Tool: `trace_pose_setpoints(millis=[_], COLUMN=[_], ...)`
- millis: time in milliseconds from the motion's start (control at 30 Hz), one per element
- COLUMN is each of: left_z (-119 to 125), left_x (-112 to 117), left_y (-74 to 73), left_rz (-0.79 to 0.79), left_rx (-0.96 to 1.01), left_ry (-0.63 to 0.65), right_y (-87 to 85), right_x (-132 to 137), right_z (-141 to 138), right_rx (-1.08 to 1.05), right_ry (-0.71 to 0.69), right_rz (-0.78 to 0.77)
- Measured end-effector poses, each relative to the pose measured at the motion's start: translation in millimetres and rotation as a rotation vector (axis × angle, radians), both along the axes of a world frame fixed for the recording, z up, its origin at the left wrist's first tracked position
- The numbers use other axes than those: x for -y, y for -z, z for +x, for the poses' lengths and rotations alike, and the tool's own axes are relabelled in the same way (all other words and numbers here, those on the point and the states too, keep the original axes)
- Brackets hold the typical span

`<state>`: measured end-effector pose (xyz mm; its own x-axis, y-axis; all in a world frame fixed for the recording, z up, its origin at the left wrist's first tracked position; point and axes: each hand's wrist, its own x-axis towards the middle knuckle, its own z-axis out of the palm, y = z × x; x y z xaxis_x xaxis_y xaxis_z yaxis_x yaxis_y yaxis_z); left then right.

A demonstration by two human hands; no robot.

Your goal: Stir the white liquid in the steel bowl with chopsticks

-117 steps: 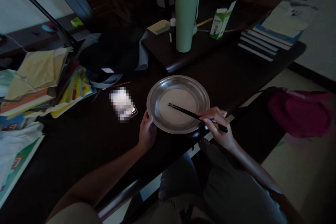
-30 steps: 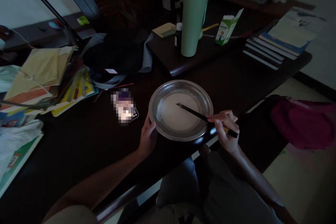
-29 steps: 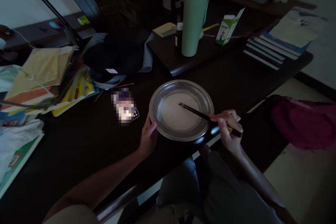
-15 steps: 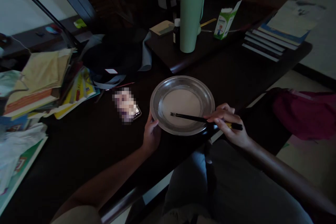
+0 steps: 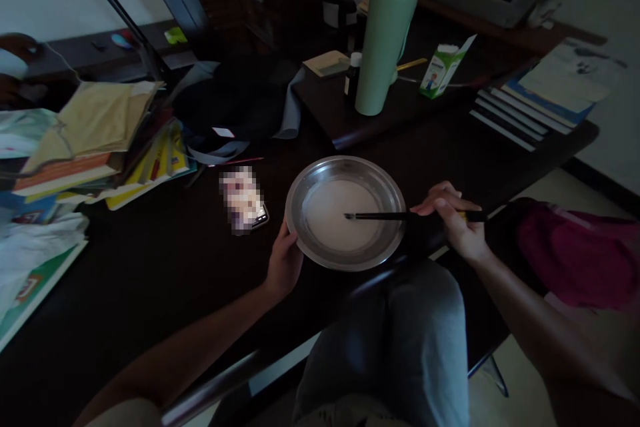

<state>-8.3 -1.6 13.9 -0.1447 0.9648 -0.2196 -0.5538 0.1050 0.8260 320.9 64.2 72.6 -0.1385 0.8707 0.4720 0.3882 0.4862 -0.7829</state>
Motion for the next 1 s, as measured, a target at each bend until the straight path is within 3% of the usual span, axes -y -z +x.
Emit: trace_pose_setpoints(millis=[267,400,567,700,800,900,1000], left_z=[-1,5,12,13,10,7,6], left_x=[3,-4,-27,-43,-51,-55,-58], left_y=[3.7,-3.5,-4.0,0.8,3.9,6.9,9.3], left_rz=[-0.057,-0.084,-0.128,-0.140,-0.121,-0.122,-0.119], left_rx=[-0.001,0.001,0.001,-0.013,-0.035,-0.041,-0.013], left_ry=[-0.023,-0.078,-0.158,-0.209,-0.180,-0.179,-0.206], right_y=[16.8,13.6,0.7,-16.2,-24.3,-21.1,-9.0], right_x=[-30,-59,-94,-109,-113,-115,-118], right_z=[-24,-37,-29,-28,-37,-46,-46], right_rx=[0.010,-0.016,-0.097,-0.126,-0.088,-0.088,-0.144], right_ry=[-0.274,-0.239,-0.135,-0.255,-0.385,-0.428,-0.363], right_rz=[-0.024,-0.002,0.016,-0.049,-0.133,-0.172,-0.167])
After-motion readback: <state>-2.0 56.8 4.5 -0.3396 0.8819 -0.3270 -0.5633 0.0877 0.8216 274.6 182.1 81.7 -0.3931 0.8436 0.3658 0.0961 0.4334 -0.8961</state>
